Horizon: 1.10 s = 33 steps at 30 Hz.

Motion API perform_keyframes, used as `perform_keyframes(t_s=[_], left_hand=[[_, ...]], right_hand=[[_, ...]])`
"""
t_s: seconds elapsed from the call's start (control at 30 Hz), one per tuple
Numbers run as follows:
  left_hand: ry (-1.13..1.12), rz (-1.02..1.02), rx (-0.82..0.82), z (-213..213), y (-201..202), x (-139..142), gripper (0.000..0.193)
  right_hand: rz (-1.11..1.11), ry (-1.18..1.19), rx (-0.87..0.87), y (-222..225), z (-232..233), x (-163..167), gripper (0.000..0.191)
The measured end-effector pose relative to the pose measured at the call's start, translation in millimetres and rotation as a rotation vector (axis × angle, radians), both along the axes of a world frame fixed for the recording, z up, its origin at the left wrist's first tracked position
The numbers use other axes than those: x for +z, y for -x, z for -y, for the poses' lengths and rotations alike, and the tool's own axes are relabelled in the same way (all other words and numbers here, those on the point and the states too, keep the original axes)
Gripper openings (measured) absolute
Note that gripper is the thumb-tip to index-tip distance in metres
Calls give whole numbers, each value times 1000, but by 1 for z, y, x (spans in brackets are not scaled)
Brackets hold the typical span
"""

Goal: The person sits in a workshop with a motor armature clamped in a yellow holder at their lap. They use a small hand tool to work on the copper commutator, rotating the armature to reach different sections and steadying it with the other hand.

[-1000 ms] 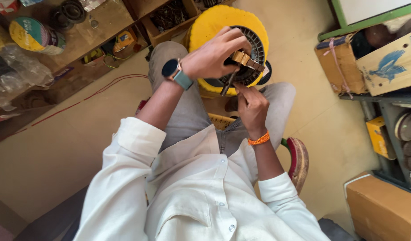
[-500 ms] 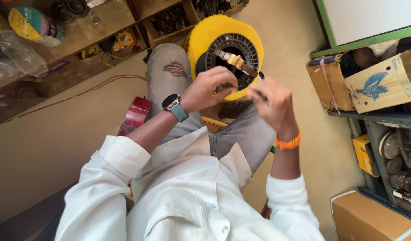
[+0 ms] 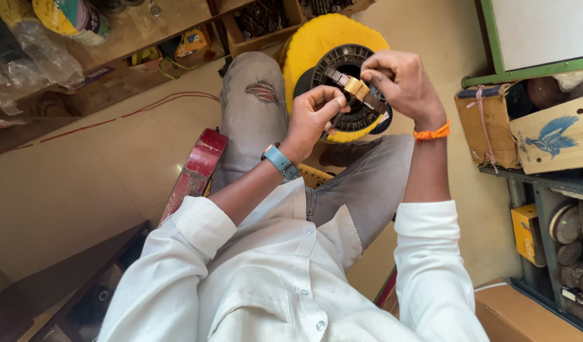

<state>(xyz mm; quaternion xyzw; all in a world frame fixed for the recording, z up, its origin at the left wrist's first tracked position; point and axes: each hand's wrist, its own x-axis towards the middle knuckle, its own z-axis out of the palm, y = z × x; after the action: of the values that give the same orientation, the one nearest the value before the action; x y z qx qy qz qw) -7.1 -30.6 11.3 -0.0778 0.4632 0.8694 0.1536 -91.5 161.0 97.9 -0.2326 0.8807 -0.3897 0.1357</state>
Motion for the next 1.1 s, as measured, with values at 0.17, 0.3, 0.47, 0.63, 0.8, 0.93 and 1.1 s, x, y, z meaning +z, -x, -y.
perform_keyframes(t_s=[0.17, 0.3, 0.47, 0.63, 0.8, 0.93, 1.1], left_hand=[[224, 108, 101, -13, 6, 3, 13], [407, 138, 148, -24, 9, 3, 15], [742, -49, 234, -27, -1, 8, 22], [950, -728, 365, 5, -4, 35, 35], [937, -1217, -325, 42, 65, 44, 47], [883, -1156, -425, 42, 87, 41, 37], [845, -1151, -414, 41, 88, 38, 36]], right_hand=[[130, 138, -160, -13, -18, -33, 9], [228, 248, -328, -24, -35, -52, 11], [241, 262, -494, -48, -51, -65, 13], [242, 300, -581, -59, -55, -77, 16], [363, 368, -633, -60, -52, -53, 17], [441, 527, -583, -62, -45, -1, 16], [331, 313, -480, -66, -11, 39, 14]])
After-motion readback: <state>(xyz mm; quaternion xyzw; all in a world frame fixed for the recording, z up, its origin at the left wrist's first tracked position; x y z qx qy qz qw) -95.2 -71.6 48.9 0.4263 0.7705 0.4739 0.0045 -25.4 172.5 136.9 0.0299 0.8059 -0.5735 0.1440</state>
